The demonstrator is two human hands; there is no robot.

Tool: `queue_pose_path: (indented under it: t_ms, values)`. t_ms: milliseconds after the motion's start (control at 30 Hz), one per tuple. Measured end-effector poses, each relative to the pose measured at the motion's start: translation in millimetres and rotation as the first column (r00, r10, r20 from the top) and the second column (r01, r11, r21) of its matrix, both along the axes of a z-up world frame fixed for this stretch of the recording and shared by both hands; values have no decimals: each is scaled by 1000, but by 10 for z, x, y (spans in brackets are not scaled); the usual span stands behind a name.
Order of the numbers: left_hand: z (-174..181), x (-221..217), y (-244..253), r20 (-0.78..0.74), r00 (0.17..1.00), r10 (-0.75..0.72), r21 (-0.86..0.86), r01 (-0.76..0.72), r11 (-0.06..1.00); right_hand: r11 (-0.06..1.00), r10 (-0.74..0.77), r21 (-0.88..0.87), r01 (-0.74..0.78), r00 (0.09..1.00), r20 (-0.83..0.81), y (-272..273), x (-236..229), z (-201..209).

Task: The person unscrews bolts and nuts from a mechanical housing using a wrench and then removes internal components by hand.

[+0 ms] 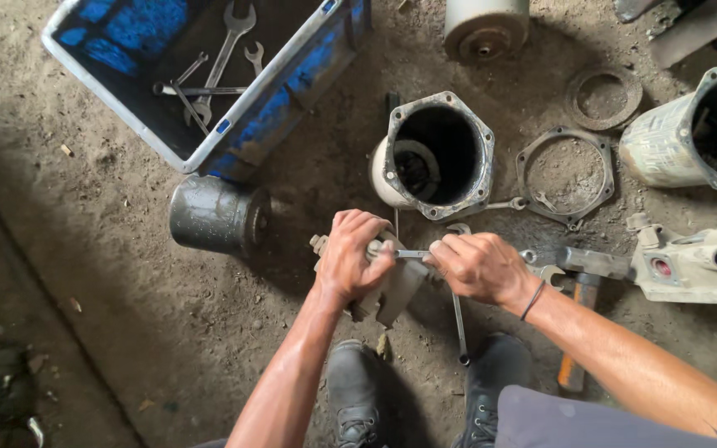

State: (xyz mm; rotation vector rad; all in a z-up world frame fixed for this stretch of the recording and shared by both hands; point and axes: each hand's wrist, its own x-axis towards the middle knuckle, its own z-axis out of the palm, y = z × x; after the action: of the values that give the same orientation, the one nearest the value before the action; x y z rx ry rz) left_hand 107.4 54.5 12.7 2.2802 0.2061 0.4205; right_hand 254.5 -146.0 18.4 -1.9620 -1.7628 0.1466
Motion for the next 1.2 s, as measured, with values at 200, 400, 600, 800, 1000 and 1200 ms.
queue_pose_path:
  t_ms: [200, 400, 600, 800, 1000, 1200]
  values:
    - [87, -107, 4, -13, 995, 99, -58, -100, 993, 919, -378, -309, 244, 767, -519, -122, -294, 171]
    - [149, -98, -203, -13, 998, 68, 7, -68, 998, 748, -657, -663, -22, -164, -736, -74, -766, 218]
    - [174, -143, -264, 10, 998, 58, 28, -59, 998, 761, -641, -646, -62, -229, -733, -67, -880, 262]
    - [158, -149, -189, 5, 998, -56, 29, 56, 998, 982, -129, -165, 93, 965, -226, -117, -254, 231]
    - [162, -128, -192, 31, 999, 9, 14, -9, 1000, 999, -51, -11, 51, 916, -398, -152, -159, 123]
    - [154, -130, -232, 19, 996, 92, 8, -92, 996, 773, -632, -633, 48, -32, -774, -212, -731, 115]
